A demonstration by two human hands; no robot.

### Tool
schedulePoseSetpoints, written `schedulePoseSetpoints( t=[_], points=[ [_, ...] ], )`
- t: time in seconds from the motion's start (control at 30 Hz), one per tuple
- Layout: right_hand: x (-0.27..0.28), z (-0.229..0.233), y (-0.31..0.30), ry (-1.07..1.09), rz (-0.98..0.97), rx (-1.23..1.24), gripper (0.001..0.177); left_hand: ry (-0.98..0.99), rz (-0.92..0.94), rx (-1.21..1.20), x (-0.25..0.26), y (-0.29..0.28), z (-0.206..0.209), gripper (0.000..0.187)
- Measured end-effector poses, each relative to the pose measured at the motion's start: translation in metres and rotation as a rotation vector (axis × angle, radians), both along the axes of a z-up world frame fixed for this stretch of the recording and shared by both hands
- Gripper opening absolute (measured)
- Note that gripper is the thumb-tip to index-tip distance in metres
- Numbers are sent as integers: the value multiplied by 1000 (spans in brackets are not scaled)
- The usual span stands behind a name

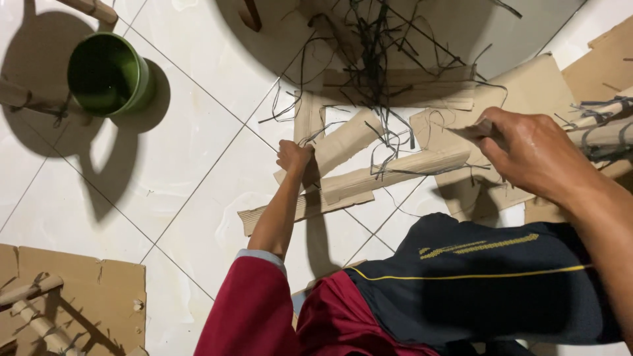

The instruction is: Wrapping the legs of a wooden chair with cardboard and string.

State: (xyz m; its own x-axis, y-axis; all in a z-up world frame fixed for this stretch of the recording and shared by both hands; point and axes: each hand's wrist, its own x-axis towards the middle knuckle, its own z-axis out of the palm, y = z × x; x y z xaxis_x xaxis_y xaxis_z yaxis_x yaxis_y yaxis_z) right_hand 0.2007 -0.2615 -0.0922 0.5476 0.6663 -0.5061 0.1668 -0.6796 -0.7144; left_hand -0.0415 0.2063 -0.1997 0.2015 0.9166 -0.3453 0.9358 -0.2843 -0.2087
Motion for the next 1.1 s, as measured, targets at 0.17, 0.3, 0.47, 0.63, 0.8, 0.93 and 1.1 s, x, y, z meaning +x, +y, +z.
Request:
schedulePoseSetpoints(
  t=[0.17, 0.3, 0.47, 0.63, 0.8, 0.93, 1.1],
  points=[
    [-5, 4, -7, -4, -23, 24, 16, -43, -134, 17, -27, 21, -31, 22],
    [-6, 9, -14, 19, -29, -28, 12, -502, -530, 39, -15, -13, 16, 38],
    [-10, -6, -23, -25, -28, 3, 14, -433, -743, 272, -21, 3, 50, 39],
    [-10, 9, -20, -7, -30, -27, 16, -685, -625, 154, -15, -1, 95, 18],
    [-10, 12, -16, -11, -35, -22, 19, -843, -343, -378, 8, -23, 133, 56],
    [-11, 6, -16, 38, -19, -9, 14, -333, -397, -489, -7, -15, 108, 56],
    [-13, 14, -18, 67, -11, -71, 14, 154, -856, -129, -73, 26, 47, 47]
  ],
)
